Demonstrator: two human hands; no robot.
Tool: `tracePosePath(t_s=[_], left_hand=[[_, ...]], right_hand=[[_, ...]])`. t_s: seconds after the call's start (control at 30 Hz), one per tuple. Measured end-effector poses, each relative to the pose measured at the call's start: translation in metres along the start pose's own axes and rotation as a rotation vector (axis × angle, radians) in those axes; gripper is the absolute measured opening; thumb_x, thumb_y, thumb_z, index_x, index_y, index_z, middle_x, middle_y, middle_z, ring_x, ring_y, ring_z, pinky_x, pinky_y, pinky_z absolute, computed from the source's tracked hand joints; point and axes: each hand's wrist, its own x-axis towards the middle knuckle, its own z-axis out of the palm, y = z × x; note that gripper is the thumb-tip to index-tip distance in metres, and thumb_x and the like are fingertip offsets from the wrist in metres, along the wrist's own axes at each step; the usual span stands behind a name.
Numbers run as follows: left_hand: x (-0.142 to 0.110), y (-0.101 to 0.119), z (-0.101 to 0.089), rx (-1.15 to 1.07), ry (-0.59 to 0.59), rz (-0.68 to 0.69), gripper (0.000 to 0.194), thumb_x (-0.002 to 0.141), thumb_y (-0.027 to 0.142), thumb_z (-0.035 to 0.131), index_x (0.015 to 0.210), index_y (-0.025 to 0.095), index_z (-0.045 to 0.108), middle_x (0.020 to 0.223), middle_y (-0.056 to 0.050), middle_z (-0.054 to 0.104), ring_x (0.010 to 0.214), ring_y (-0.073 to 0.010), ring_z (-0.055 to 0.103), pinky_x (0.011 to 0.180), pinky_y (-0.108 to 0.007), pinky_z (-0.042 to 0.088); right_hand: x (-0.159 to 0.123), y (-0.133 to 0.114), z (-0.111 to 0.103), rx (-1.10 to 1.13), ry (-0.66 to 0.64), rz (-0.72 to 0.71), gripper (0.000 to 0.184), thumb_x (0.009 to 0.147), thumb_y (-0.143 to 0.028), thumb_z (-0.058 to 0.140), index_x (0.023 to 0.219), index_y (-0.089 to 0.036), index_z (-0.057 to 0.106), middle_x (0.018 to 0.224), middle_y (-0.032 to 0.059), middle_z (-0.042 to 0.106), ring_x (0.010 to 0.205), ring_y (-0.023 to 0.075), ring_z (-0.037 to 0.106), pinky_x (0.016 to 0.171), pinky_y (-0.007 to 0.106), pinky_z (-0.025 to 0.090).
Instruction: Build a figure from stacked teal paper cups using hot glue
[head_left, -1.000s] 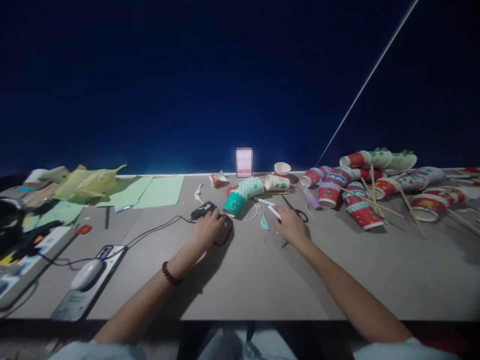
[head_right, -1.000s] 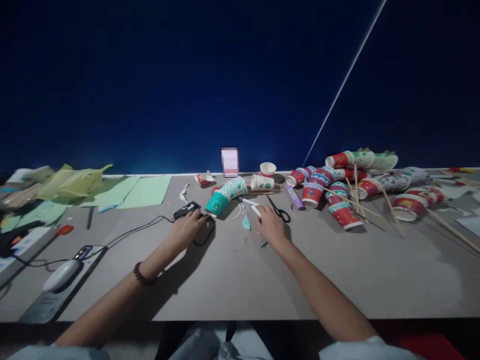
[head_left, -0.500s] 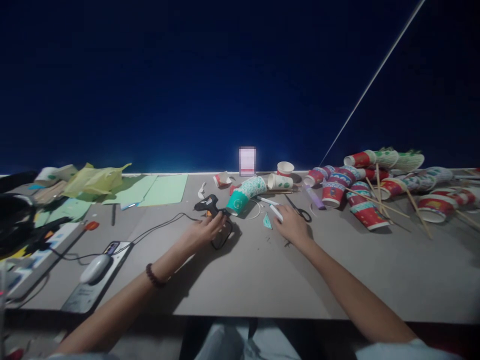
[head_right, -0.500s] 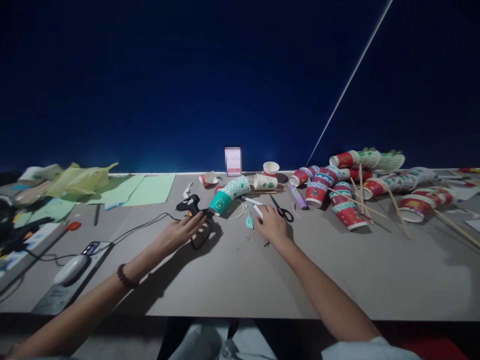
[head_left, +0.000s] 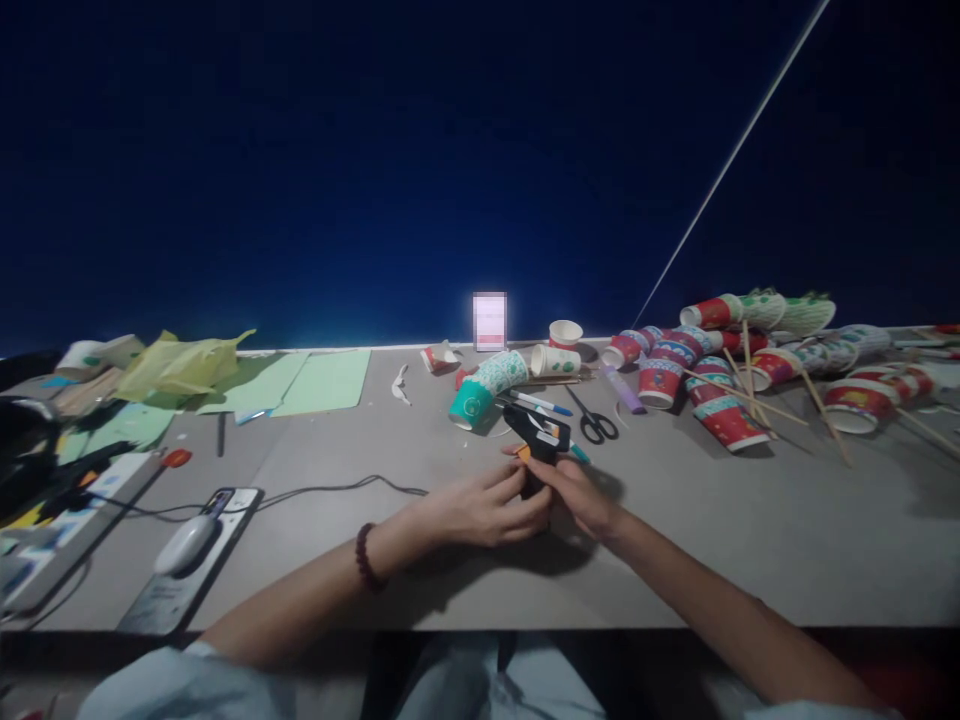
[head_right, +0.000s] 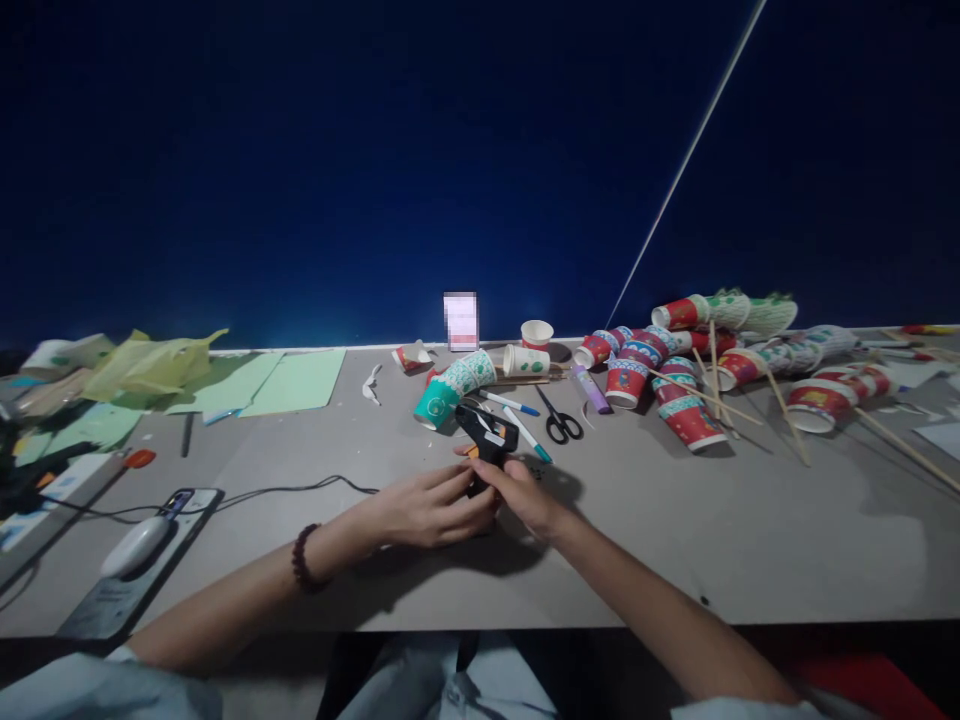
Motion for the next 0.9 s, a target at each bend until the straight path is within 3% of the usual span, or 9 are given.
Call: tracePosePath(t_s=[0.07, 0.17, 0.2, 0.3, 0.37, 0.43, 0.57, 0.77, 0.9], left_hand=[[0.005, 0.003, 0.007, -0.054, 0.058, 0.023, 0.031, 0.087, 0.012, 0.054, 0.113, 0.027, 0.059, 0.122, -0.003, 0.063, 0.110, -0.0191, 0.061, 0.101, -0.036, 0.049], [0.004, 0.004, 0.024, -0.038, 0.177, 0.035, 0.024, 0.088, 0.016, 0.054, 0.109, 0.027, 0.059, 0.113, -0.004, 0.066, 0.102, -0.0189, 0.064, 0.087, -0.033, 0.054], [0.003, 0.003, 0.032, -0.012, 0.198, -0.027, 0.020, 0.089, 0.017, 0.053, 0.107, 0.024, 0.059, 0.105, -0.006, 0.067, 0.094, -0.0191, 0.065, 0.080, -0.033, 0.055], [0.003, -0.004, 0.058, -0.052, 0.114, -0.445, 0.014, 0.090, 0.019, 0.048, 0.099, 0.016, 0.058, 0.087, -0.009, 0.065, 0.080, -0.0193, 0.063, 0.069, -0.032, 0.052], [0.007, -0.011, 0.072, -0.123, 0.016, -0.650, 0.010, 0.087, 0.024, 0.054, 0.093, 0.016, 0.058, 0.086, -0.009, 0.063, 0.082, -0.0207, 0.062, 0.071, -0.033, 0.052], [0.013, -0.018, 0.081, -0.164, -0.071, -0.756, 0.014, 0.084, 0.027, 0.060, 0.093, 0.016, 0.058, 0.092, -0.009, 0.063, 0.089, -0.0226, 0.061, 0.075, -0.034, 0.052], [0.026, -0.028, 0.086, -0.194, -0.127, -0.771, 0.020, 0.082, 0.025, 0.062, 0.101, 0.017, 0.057, 0.103, -0.010, 0.062, 0.100, -0.0242, 0.057, 0.085, -0.037, 0.049], [0.036, -0.029, 0.085, -0.192, -0.148, -0.791, 0.007, 0.083, 0.018, 0.057, 0.089, 0.017, 0.059, 0.092, -0.009, 0.064, 0.092, -0.0231, 0.058, 0.081, -0.036, 0.048], [0.034, -0.027, 0.081, -0.165, -0.187, -0.764, 0.013, 0.083, 0.007, 0.049, 0.086, 0.015, 0.060, 0.087, -0.011, 0.065, 0.088, -0.0233, 0.059, 0.080, -0.036, 0.049]], right_hand=[[-0.010, 0.005, -0.003, 0.071, 0.132, 0.018, 0.041, 0.076, -0.050, 0.066, 0.105, -0.021, 0.070, 0.106, 0.0074, 0.070, 0.105, 0.0224, 0.061, 0.093, 0.035, 0.046], [-0.024, 0.014, -0.013, 0.225, 0.246, 0.012, 0.037, 0.076, -0.044, 0.064, 0.106, -0.021, 0.067, 0.090, 0.0046, 0.070, 0.085, 0.0200, 0.063, 0.075, 0.032, 0.051], [-0.028, 0.017, -0.017, 0.274, 0.275, -0.008, 0.036, 0.077, -0.041, 0.063, 0.106, -0.022, 0.066, 0.084, 0.0032, 0.068, 0.078, 0.0188, 0.062, 0.069, 0.031, 0.051], [-0.037, 0.027, -0.026, 0.374, 0.353, -0.063, 0.032, 0.077, -0.037, 0.061, 0.105, -0.022, 0.063, 0.073, 0.0003, 0.061, 0.069, 0.0164, 0.057, 0.057, 0.027, 0.048], [-0.041, 0.032, -0.029, 0.404, 0.394, -0.067, 0.030, 0.078, -0.037, 0.060, 0.104, -0.021, 0.062, 0.070, 0.0001, 0.058, 0.068, 0.0164, 0.056, 0.054, 0.026, 0.046], [-0.043, 0.035, -0.029, 0.406, 0.416, -0.057, 0.030, 0.077, -0.037, 0.059, 0.102, -0.021, 0.062, 0.069, 0.0006, 0.056, 0.067, 0.0169, 0.055, 0.053, 0.027, 0.046], [-0.045, 0.037, -0.024, 0.369, 0.411, -0.053, 0.030, 0.077, -0.038, 0.059, 0.100, -0.019, 0.062, 0.069, 0.0014, 0.056, 0.065, 0.0171, 0.054, 0.052, 0.028, 0.046], [-0.043, 0.035, -0.020, 0.366, 0.385, -0.053, 0.033, 0.076, -0.037, 0.062, 0.104, -0.019, 0.062, 0.069, 0.0010, 0.056, 0.068, 0.0173, 0.054, 0.052, 0.027, 0.045], [-0.037, 0.034, -0.015, 0.385, 0.395, -0.051, 0.034, 0.075, -0.037, 0.063, 0.105, -0.018, 0.062, 0.069, 0.0008, 0.056, 0.067, 0.0161, 0.053, 0.051, 0.026, 0.045]])
